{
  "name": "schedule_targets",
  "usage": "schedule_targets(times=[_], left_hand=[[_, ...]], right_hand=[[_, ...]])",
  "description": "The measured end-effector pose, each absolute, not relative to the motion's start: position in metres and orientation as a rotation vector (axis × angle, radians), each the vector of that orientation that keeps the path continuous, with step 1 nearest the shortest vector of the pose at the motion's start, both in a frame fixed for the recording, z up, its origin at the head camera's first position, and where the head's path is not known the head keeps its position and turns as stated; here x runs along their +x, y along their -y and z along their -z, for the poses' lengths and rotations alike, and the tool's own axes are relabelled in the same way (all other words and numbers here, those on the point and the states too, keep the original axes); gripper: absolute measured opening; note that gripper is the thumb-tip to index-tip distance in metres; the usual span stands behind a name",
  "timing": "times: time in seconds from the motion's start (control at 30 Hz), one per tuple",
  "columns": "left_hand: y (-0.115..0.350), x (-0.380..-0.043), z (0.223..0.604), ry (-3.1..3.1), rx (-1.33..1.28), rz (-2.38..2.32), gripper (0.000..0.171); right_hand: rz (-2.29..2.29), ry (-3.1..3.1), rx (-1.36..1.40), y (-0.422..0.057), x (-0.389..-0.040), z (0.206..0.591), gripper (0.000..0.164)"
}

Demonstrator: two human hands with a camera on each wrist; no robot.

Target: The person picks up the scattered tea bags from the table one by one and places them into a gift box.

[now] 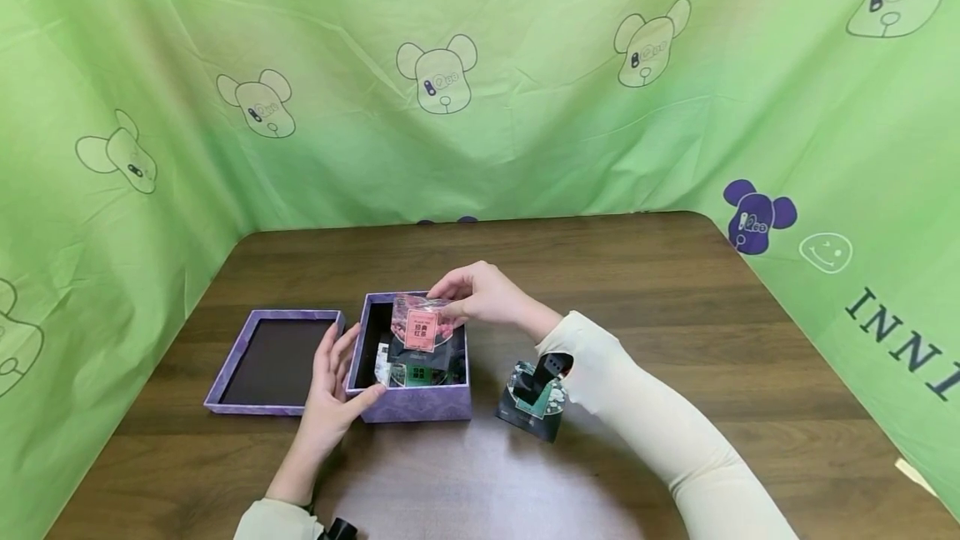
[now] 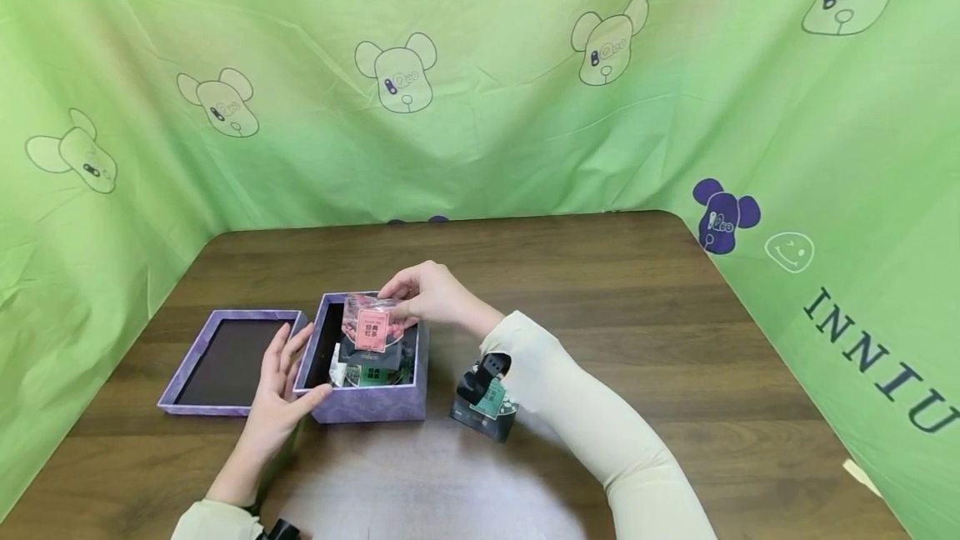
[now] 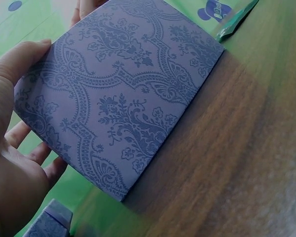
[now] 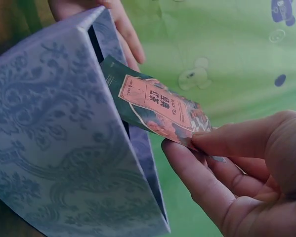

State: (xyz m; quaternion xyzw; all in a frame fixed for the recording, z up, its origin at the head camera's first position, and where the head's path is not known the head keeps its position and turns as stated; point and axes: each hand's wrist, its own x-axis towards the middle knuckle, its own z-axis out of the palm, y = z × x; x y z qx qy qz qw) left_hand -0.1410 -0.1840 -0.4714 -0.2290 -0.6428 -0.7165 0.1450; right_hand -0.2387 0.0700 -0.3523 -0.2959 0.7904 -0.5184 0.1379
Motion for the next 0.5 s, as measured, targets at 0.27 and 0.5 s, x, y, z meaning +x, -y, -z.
schedule_targets(times=[0.27, 0.5], left_hand=[[0.184, -0.140, 0.470, 1.857, -0.664, 2.061, 0.101], [0.183, -0.141, 0.471, 1.825, -0.708, 2.060, 0.100]], right_hand=[[1.406, -2.328, -0.935, -0.060, -0.233, 0.361, 0.017], [1.224, -2.434, -1.084, -0.053, -0.226, 0.368, 0.015]])
